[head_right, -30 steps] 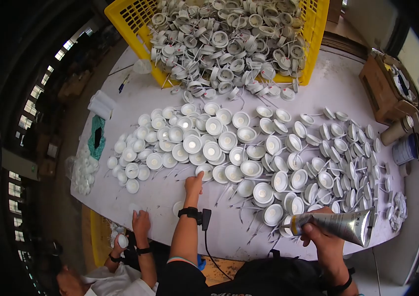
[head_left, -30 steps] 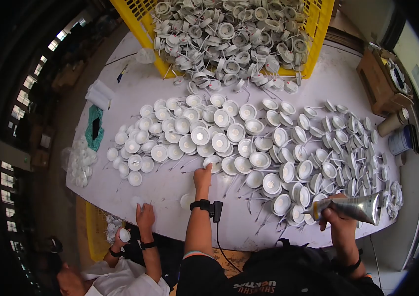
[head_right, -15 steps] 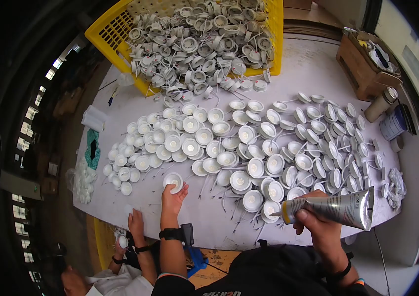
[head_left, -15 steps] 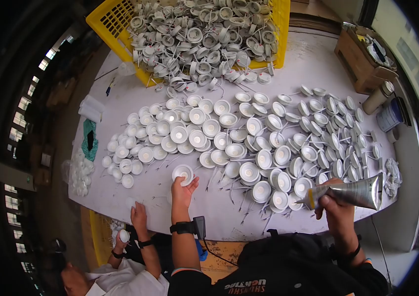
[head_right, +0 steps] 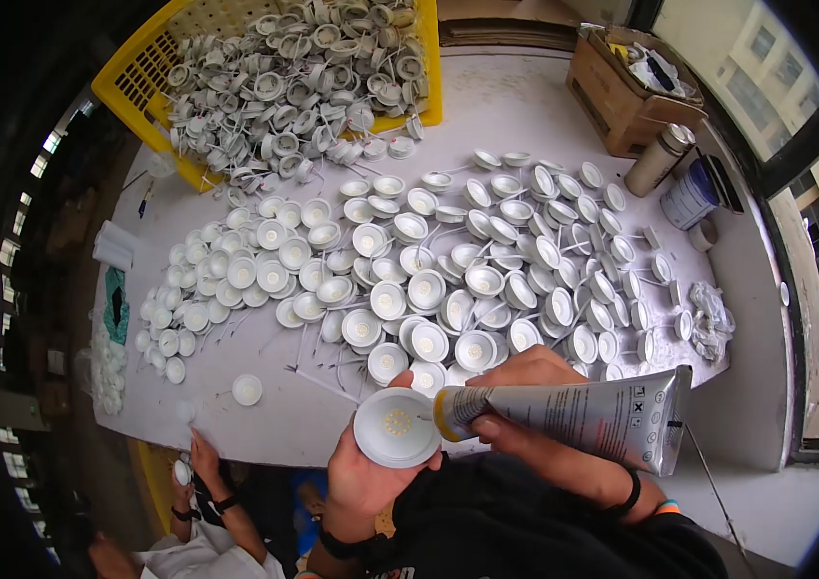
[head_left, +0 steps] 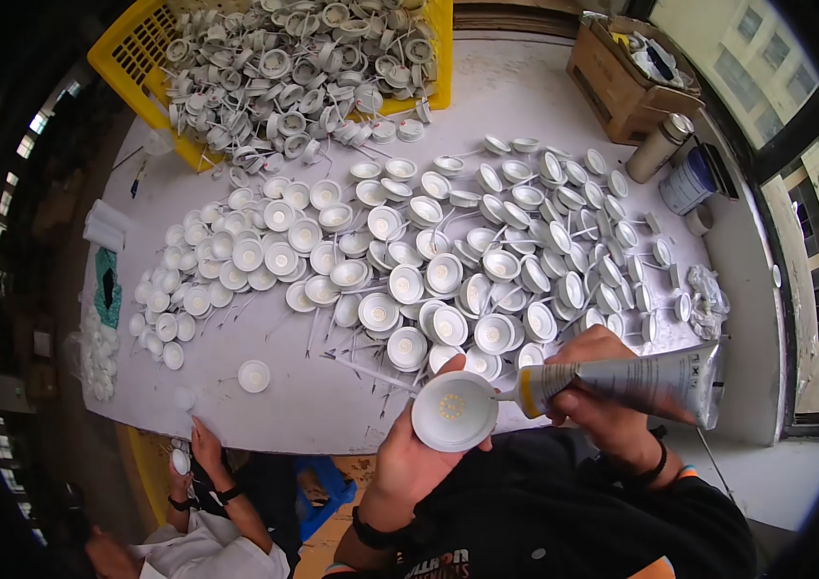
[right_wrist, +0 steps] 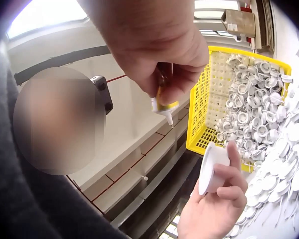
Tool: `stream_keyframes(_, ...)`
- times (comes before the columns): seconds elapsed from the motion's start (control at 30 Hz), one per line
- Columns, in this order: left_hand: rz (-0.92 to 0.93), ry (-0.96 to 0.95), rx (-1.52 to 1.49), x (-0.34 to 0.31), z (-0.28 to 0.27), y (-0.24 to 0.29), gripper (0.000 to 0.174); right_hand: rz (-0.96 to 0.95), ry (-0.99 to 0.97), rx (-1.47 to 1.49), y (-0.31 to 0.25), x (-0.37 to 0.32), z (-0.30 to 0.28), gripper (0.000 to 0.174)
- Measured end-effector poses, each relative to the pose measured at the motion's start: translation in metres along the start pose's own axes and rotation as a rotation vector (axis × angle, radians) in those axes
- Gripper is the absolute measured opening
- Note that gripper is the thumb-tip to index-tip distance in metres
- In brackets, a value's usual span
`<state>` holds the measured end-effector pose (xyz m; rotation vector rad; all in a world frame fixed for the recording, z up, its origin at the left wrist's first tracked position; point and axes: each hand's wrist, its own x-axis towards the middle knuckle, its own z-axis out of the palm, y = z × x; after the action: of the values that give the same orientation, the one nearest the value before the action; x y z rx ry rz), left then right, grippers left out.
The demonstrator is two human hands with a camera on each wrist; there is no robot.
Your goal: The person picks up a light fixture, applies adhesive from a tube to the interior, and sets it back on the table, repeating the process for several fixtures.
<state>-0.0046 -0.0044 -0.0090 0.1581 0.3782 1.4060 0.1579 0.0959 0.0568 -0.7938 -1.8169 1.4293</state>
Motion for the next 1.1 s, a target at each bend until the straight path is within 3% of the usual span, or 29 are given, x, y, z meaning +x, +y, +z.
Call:
stream_keyframes(0.03, -0.042, -0.032, 0.032, 0.0, 0.005, -0.001, 0.06, -0.179, -0.134, -0.256, 0.006, 0.004, -0.012, 0.027)
stream_keyframes(0.13, -0.099, -0.052, -0.024, -0.001, 0.011, -0.01, 0.061, -0.107, -0.091, -0.241, -0.01, 0.004, -0.009, 0.022)
stream_keyframes(0.17, -0.097, 0.018, 0.024, -0.003, 0.01, -0.015, 0.059, -0.002, -0.23, -0.329, -0.031, 0.011, -0.013, 0.016)
stream_keyframes(0.3, -0.139, -0.079, -0.113, -0.006, 0.002, -0.023, 0.063, -0.085, -0.154, -0.437, -0.033, 0.006, -0.008, 0.017)
stream_keyframes(0.37, -0.15, -0.076, -0.139, -0.008, 0.003, -0.024, 0.064, -0.055, -0.296, -0.552, -0.041, 0.01, -0.008, 0.018)
stream_keyframes(0.5, -0.13, -0.107, -0.122, -0.008, 0.009, -0.021, 0.065, -0.139, -0.194, -0.565, -0.029, 0.001, -0.003, 0.019)
stream_keyframes(0.57, -0.134, -0.12, -0.098, -0.01, 0.01, -0.019, 0.066, -0.288, -0.105, -0.459, -0.023, 0.0, -0.001, 0.021)
stream_keyframes(0.77, -0.152, -0.117, -0.125, -0.012, 0.008, -0.02, 0.066, -0.306, -0.17, -0.541, -0.028, 0.001, 0.001, 0.029)
stream_keyframes(1.1, -0.137, -0.161, -0.101, -0.013, 0.006, -0.021, 0.064, -0.303, -0.141, -0.436, -0.029, 0.001, 0.006, 0.025)
